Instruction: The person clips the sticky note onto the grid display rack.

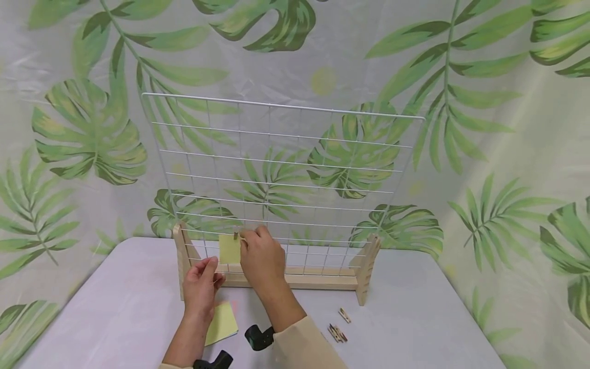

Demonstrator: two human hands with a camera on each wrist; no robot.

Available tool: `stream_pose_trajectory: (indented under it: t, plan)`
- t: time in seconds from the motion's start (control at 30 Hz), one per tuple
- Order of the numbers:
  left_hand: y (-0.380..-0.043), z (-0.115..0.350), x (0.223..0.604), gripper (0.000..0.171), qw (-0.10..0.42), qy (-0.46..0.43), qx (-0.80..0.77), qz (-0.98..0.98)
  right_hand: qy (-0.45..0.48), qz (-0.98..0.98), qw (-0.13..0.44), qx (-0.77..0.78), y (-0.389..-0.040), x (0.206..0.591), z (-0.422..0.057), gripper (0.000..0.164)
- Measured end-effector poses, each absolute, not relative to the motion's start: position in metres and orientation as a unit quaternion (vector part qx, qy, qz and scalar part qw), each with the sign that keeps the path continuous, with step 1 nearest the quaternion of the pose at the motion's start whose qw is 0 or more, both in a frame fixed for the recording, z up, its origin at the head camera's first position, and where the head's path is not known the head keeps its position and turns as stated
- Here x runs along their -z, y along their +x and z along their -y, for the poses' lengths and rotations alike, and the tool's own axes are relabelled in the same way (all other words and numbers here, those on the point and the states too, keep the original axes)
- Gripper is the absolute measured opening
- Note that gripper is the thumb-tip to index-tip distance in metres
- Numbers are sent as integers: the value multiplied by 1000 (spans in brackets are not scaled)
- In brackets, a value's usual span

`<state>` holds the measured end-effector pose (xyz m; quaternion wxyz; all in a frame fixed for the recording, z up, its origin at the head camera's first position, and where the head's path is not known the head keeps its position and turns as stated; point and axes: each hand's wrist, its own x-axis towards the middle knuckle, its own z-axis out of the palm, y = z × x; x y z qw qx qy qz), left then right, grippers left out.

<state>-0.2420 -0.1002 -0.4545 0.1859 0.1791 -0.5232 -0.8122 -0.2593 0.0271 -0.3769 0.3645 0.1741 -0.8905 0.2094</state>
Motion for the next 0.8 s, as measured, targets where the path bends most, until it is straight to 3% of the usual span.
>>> stream_pose_trajectory:
  t: [0.37,0.8]
  plan:
    - [-238,99,452,16,189,159,811,531,152,904,325,-232,-244,416,-43,5]
    - [-237,99,451,18,175,148,805,548,89,935,231,-253,-219,458,-83,6]
